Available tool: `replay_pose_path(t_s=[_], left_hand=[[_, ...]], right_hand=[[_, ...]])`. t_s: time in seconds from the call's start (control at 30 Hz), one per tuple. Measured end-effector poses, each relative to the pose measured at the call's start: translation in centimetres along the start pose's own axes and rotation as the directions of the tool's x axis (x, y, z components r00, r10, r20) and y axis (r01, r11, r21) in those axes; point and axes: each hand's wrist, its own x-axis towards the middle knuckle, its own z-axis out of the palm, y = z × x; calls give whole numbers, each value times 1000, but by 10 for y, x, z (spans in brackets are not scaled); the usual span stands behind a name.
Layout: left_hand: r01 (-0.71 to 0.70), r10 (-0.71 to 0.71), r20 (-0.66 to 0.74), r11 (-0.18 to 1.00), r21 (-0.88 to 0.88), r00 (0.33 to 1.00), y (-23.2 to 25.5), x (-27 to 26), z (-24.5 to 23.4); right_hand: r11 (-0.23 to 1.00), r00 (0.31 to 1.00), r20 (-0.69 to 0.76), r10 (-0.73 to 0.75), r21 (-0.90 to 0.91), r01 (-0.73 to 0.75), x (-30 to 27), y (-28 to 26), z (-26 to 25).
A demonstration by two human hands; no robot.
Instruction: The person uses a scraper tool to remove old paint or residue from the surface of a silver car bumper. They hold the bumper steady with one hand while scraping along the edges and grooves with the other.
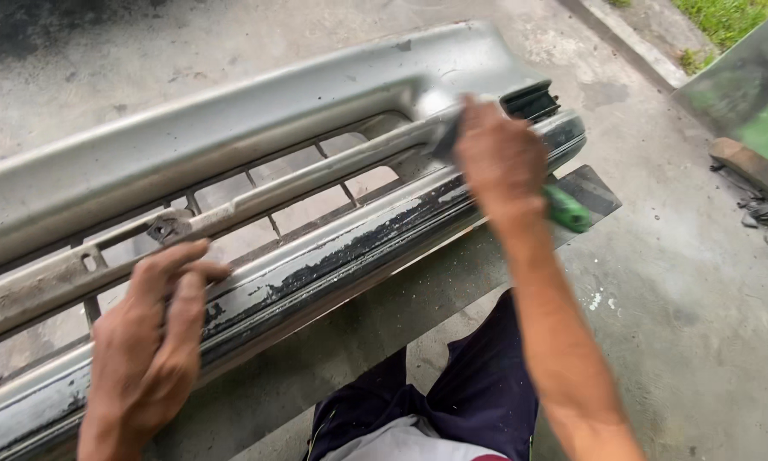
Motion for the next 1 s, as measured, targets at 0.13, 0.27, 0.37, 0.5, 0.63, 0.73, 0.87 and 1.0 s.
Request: replay_pose_path(t_s=[0.13, 0.27, 0.37, 0.5, 0.63, 0.73, 0.87, 1.0], left_hand=[[-4, 0, -165, 1000, -27, 986, -2, -11, 1], [-77, 28, -230, 975, -206, 973, 7, -6, 2], [-107, 49, -241, 966, -234, 969, -4, -9, 2], [-125, 64, -259, 966, -228, 964, -14, -10, 1], [-175, 98, -275, 946, -272, 957, -10, -13, -4], [-154, 95, -232, 956, -251, 968, -3, -12, -3], [-89, 48, -253, 984, -153, 966, 3, -16, -3], [-87, 44, -269, 985, -150, 962, 6, -15, 0]], right_hand=[[968, 968, 15, 249, -46, -248, 16, 51, 8], [997, 992, 96, 82, -7, -82, -17, -33, 7], [988, 960, -235, -153, -67, 141, -47, -96, 33], [958, 854, -434, -286, -117, 262, -80, -159, 42], [939, 895, -311, -319, 23, 342, -92, -196, 42], [934, 906, -277, -319, 73, 351, -79, -166, 30], [987, 999, 39, -18, 163, 12, -42, -87, -8], [984, 984, -46, 173, 43, -171, 8, 37, 15]])
